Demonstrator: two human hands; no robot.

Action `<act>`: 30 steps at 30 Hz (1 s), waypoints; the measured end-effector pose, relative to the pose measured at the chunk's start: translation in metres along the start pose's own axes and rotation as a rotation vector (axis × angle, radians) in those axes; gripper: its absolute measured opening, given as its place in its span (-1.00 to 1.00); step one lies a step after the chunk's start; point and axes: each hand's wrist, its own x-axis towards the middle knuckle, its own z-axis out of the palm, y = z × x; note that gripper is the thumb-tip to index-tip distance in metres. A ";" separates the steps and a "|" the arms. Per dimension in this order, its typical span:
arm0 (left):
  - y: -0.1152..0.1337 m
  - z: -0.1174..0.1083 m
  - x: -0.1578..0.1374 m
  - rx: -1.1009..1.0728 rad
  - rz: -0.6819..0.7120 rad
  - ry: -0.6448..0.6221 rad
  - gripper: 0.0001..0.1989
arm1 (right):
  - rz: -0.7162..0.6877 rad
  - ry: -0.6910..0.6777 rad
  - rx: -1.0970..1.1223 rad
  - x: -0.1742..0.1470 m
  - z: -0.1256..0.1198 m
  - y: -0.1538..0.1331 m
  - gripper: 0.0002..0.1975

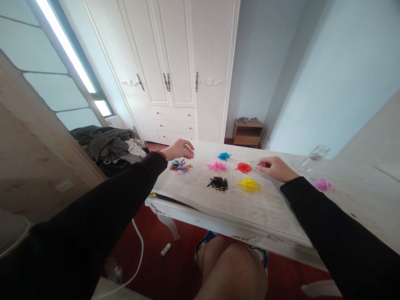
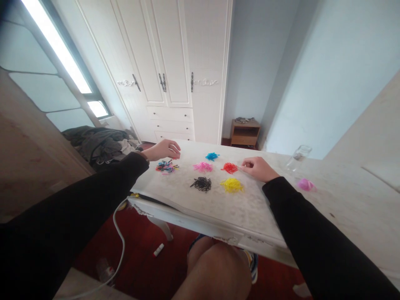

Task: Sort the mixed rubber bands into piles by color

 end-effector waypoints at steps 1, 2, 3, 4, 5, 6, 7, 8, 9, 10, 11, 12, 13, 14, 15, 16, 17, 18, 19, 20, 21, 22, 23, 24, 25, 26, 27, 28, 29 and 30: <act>0.000 0.004 0.002 -0.025 0.011 -0.022 -0.66 | -0.005 0.003 0.000 0.000 0.000 -0.001 -0.67; -0.001 0.008 0.004 -0.048 0.028 -0.050 -0.66 | -0.009 0.004 -0.002 0.000 0.001 -0.002 -0.67; -0.001 0.013 0.007 -0.072 0.049 -0.078 -0.65 | -0.010 0.005 -0.004 0.000 0.001 -0.002 -0.67; -0.001 0.019 0.011 -0.101 0.073 -0.106 -0.63 | -0.010 0.005 -0.007 0.000 0.001 -0.003 -0.67; -0.001 0.025 0.014 -0.135 0.095 -0.134 -0.61 | -0.008 0.005 -0.011 0.000 0.001 -0.003 -0.67; 0.000 0.032 0.017 -0.175 0.116 -0.160 -0.59 | -0.005 0.006 -0.013 0.001 0.001 -0.003 -0.67; 0.001 0.039 0.021 -0.215 0.134 -0.186 -0.58 | -0.001 0.009 -0.015 0.001 0.001 -0.003 -0.67; 0.003 0.047 0.025 -0.249 0.149 -0.211 -0.58 | 0.003 0.012 -0.017 0.001 0.001 -0.003 -0.67; 0.005 0.054 0.029 -0.272 0.165 -0.236 -0.59 | 0.009 0.017 -0.018 0.001 0.000 -0.003 -0.67; 0.007 0.062 0.033 -0.288 0.183 -0.263 -0.61 | 0.015 0.022 -0.019 0.001 0.000 -0.003 -0.67; 0.009 0.069 0.037 -0.301 0.201 -0.288 -0.63 | 0.023 0.030 -0.020 0.001 -0.001 -0.003 -0.67; 0.011 0.076 0.042 -0.313 0.219 -0.316 -0.65 | 0.032 0.038 -0.023 0.001 -0.002 -0.003 -0.66; 0.013 0.083 0.047 -0.325 0.234 -0.345 -0.66 | 0.040 0.046 -0.025 0.001 -0.002 -0.004 -0.66; 0.015 0.089 0.052 -0.342 0.247 -0.374 -0.67 | 0.047 0.052 -0.026 0.002 -0.003 -0.004 -0.67; 0.016 0.096 0.057 -0.364 0.256 -0.402 -0.68 | 0.053 0.059 -0.027 0.002 -0.004 -0.004 -0.67; 0.018 0.102 0.062 -0.390 0.263 -0.428 -0.68 | 0.057 0.066 -0.028 0.003 -0.004 -0.004 -0.67; 0.019 0.108 0.066 -0.422 0.268 -0.452 -0.68 | 0.061 0.076 -0.029 0.004 -0.005 -0.004 -0.68; 0.020 0.113 0.070 -0.458 0.273 -0.471 -0.68 | 0.064 0.088 -0.030 0.005 -0.005 -0.004 -0.69; 0.021 0.119 0.072 -0.492 0.277 -0.486 -0.68 | 0.064 0.104 -0.033 0.006 -0.006 -0.005 -0.70; 0.022 0.123 0.073 -0.526 0.282 -0.492 -0.69 | 0.057 0.121 -0.041 0.008 -0.007 -0.006 -0.71; 0.022 0.127 0.074 -0.557 0.286 -0.495 -0.70 | 0.042 0.139 -0.052 0.009 -0.007 -0.008 -0.72; 0.022 0.130 0.073 -0.583 0.289 -0.495 -0.70 | 0.018 0.157 -0.069 0.010 -0.007 -0.011 -0.73; 0.021 0.133 0.072 -0.606 0.293 -0.493 -0.70 | -0.015 0.173 -0.089 0.012 -0.007 -0.014 -0.75; 0.021 0.135 0.069 -0.626 0.299 -0.492 -0.70 | -0.047 0.187 -0.107 0.013 -0.007 -0.018 -0.76; 0.020 0.136 0.067 -0.640 0.305 -0.496 -0.69 | -0.074 0.196 -0.118 0.014 -0.006 -0.023 -0.77; 0.019 0.137 0.064 -0.648 0.313 -0.505 -0.68 | -0.095 0.201 -0.121 0.015 -0.004 -0.028 -0.78; 0.019 0.138 0.062 -0.648 0.323 -0.517 -0.68 | -0.112 0.205 -0.118 0.016 -0.003 -0.034 -0.80; 0.018 0.138 0.060 -0.641 0.334 -0.528 -0.67 | -0.128 0.211 -0.111 0.017 -0.001 -0.039 -0.82; 0.018 0.139 0.058 -0.629 0.347 -0.538 -0.67 | -0.142 0.219 -0.097 0.019 0.002 -0.044 -0.83; 0.018 0.140 0.056 -0.611 0.361 -0.544 -0.66 | -0.154 0.227 -0.079 0.021 0.005 -0.049 -0.83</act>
